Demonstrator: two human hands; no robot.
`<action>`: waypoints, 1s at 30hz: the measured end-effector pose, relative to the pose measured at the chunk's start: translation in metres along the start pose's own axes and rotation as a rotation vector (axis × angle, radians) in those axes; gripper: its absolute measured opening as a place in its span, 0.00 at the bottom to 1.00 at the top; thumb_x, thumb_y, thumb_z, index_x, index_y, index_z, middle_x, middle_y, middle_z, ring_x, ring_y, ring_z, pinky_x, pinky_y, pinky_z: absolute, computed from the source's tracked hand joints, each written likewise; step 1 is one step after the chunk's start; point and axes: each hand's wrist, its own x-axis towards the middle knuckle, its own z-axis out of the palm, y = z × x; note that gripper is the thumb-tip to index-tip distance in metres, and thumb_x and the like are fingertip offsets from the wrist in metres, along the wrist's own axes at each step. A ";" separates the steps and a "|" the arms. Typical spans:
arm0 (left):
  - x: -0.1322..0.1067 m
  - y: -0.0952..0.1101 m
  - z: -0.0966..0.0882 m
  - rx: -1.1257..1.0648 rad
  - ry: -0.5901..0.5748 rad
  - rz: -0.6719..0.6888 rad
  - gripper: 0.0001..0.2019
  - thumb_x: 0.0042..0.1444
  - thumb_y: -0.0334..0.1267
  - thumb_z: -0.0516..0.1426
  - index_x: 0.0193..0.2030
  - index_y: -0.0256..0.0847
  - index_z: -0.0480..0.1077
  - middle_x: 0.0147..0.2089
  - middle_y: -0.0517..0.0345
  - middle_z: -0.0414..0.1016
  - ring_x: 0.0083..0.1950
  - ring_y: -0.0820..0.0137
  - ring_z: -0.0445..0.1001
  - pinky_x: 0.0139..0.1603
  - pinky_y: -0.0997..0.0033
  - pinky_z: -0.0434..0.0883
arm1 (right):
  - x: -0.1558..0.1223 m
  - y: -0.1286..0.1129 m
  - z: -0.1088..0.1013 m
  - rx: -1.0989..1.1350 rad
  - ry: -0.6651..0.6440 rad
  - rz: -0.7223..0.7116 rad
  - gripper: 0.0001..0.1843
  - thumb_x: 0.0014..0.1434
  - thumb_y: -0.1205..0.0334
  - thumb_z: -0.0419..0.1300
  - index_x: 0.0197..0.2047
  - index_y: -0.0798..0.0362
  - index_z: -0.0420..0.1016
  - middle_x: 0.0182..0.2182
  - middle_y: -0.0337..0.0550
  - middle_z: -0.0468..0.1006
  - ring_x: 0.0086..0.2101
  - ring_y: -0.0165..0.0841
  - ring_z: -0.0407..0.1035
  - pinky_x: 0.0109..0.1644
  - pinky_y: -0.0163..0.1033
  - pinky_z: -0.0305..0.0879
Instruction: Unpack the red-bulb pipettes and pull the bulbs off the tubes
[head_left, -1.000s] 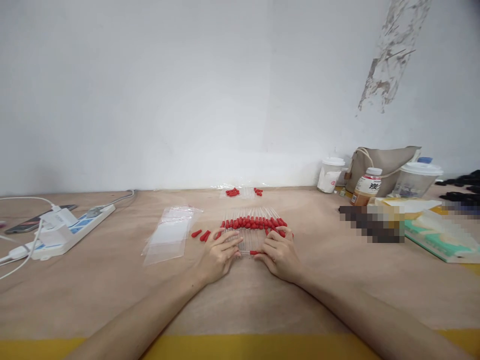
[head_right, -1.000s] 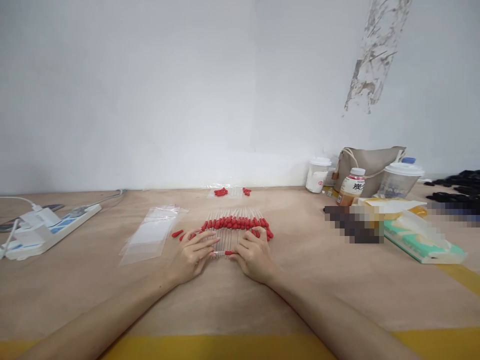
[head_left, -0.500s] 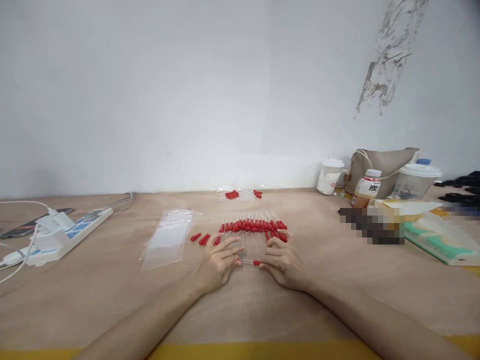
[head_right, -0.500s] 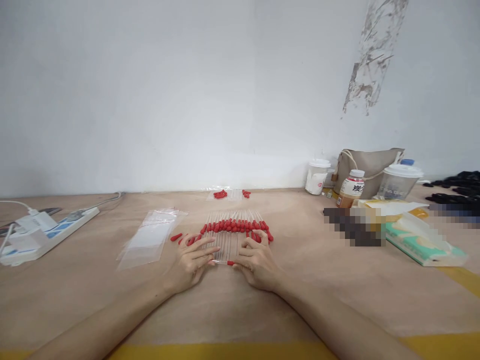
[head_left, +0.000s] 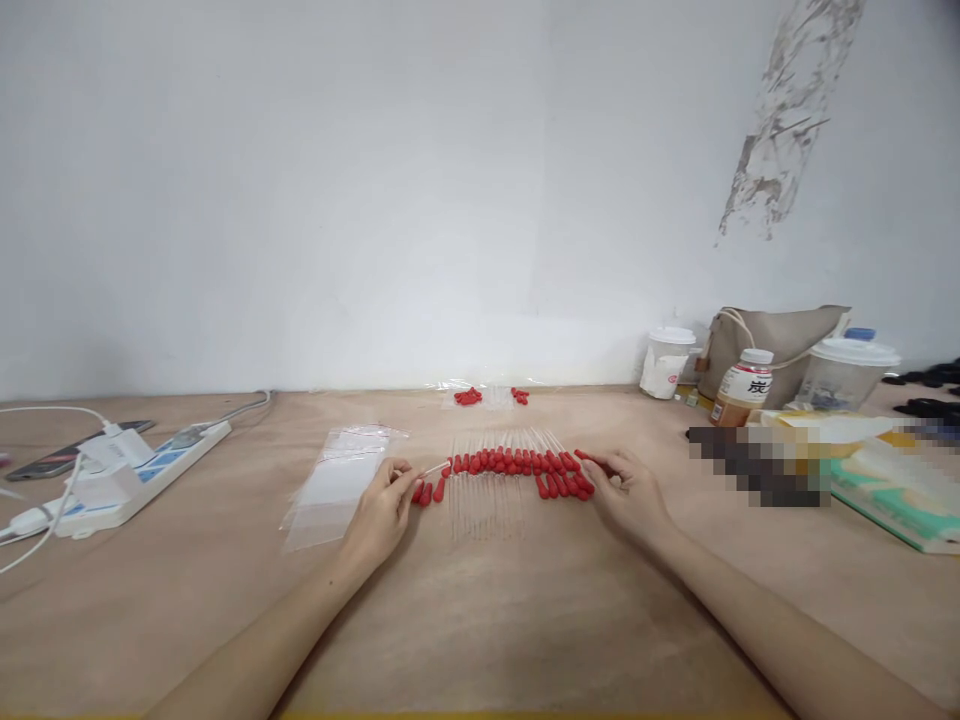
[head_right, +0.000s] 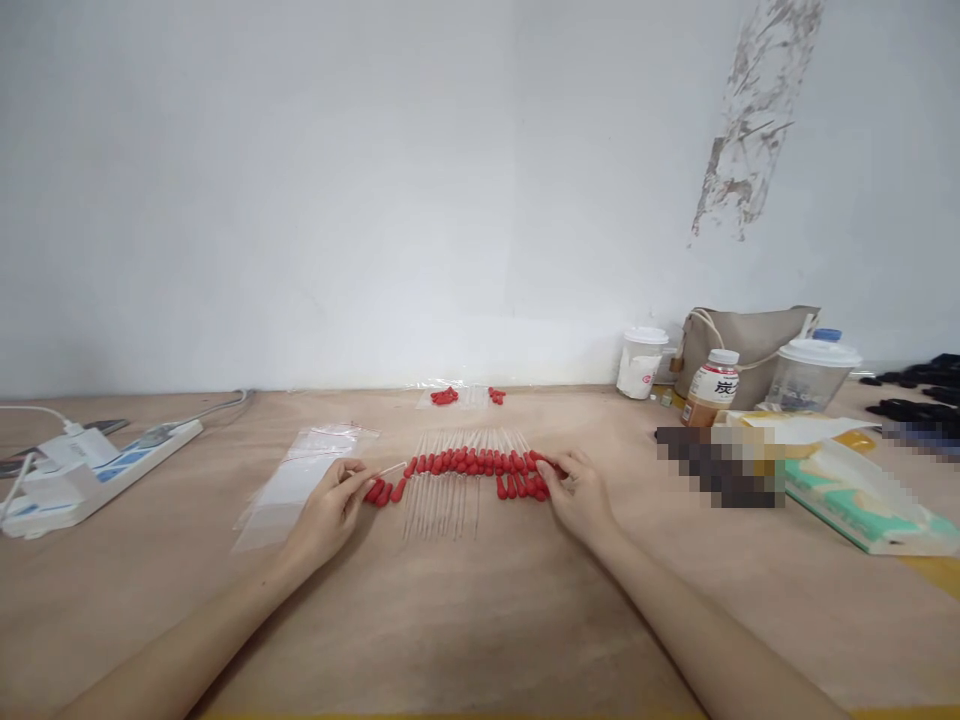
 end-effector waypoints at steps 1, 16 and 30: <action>0.000 0.003 0.002 -0.001 -0.010 0.000 0.13 0.59 0.34 0.45 0.39 0.39 0.70 0.35 0.55 0.64 0.30 0.73 0.67 0.31 0.73 0.68 | 0.001 0.002 0.001 -0.005 0.010 0.041 0.16 0.55 0.54 0.51 0.40 0.53 0.74 0.29 0.44 0.69 0.29 0.31 0.65 0.33 0.36 0.63; -0.012 0.008 0.025 0.214 -0.122 0.241 0.11 0.58 0.30 0.45 0.38 0.39 0.67 0.30 0.57 0.67 0.33 0.71 0.68 0.36 0.71 0.66 | 0.001 0.010 0.000 -0.094 0.044 0.036 0.17 0.51 0.53 0.54 0.39 0.55 0.71 0.28 0.43 0.72 0.27 0.30 0.64 0.31 0.36 0.62; -0.011 0.024 0.007 -0.134 -0.327 0.123 0.13 0.55 0.41 0.52 0.45 0.39 0.66 0.39 0.52 0.72 0.36 0.69 0.71 0.37 0.70 0.69 | 0.003 0.009 -0.004 -0.303 -0.044 0.035 0.13 0.50 0.50 0.55 0.27 0.50 0.74 0.27 0.40 0.77 0.33 0.35 0.67 0.38 0.39 0.57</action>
